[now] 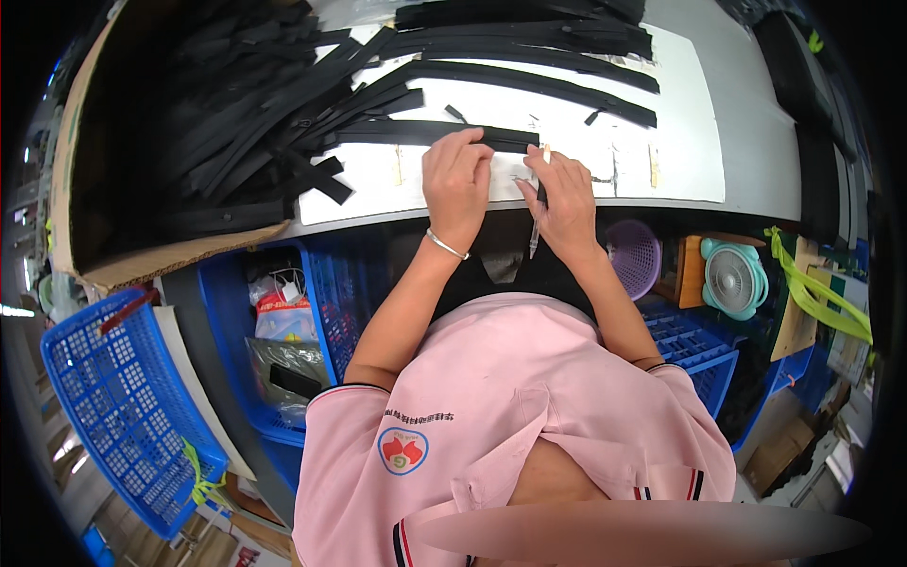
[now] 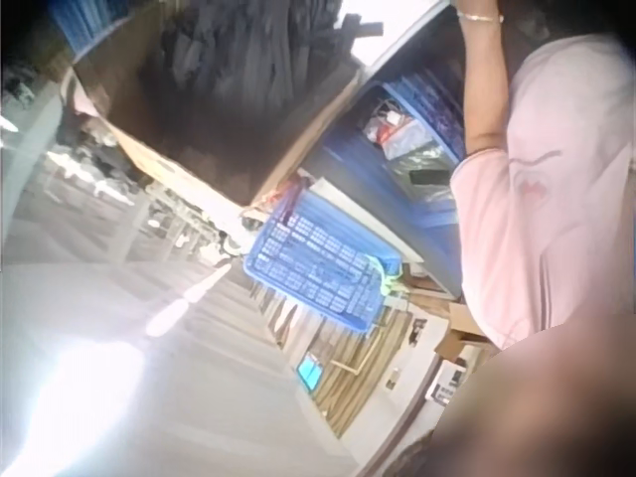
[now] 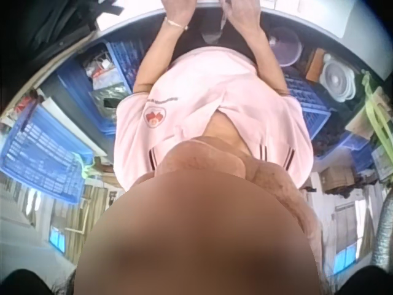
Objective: The recorder uses a pen and a guide on a table to mark specific points on black zippers.
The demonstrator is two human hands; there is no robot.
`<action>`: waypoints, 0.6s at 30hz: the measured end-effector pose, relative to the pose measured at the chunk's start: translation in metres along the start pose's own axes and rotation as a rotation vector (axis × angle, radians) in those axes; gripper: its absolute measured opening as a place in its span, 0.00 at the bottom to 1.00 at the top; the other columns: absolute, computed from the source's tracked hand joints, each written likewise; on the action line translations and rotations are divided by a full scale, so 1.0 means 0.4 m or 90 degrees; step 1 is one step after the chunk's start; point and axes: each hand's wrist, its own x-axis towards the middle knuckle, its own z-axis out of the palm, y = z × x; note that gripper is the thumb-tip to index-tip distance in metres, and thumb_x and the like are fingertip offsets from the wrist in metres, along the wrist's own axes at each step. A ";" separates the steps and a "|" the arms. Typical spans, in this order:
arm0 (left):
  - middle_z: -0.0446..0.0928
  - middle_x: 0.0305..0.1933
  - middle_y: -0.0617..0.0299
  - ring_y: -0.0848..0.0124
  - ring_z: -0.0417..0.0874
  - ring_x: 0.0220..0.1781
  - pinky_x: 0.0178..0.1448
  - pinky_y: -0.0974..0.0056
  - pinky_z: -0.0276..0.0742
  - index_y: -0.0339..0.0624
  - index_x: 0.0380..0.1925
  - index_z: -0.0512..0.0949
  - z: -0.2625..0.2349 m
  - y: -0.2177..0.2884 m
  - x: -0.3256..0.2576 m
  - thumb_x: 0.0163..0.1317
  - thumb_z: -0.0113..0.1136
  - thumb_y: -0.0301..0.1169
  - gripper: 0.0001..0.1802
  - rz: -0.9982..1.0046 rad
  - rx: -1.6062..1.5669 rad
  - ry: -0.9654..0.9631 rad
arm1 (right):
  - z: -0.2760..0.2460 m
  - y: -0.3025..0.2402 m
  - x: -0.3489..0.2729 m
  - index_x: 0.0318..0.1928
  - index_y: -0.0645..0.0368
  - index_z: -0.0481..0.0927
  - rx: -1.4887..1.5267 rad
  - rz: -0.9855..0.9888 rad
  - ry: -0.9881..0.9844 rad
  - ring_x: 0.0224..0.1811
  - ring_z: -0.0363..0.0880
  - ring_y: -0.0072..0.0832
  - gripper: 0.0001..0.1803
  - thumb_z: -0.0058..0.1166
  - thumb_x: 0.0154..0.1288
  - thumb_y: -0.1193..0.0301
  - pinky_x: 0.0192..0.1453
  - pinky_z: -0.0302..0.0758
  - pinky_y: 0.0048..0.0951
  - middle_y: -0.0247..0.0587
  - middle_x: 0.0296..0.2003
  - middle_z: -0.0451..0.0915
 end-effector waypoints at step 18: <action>0.80 0.60 0.61 0.59 0.72 0.72 0.79 0.32 0.38 0.47 0.50 0.85 -0.032 -0.029 -0.012 0.66 0.67 0.37 0.15 0.009 0.198 -0.098 | -0.050 0.069 -0.052 0.60 0.52 0.78 0.004 -0.018 -0.035 0.63 0.78 0.31 0.30 0.73 0.56 0.70 0.75 0.62 0.46 0.34 0.61 0.81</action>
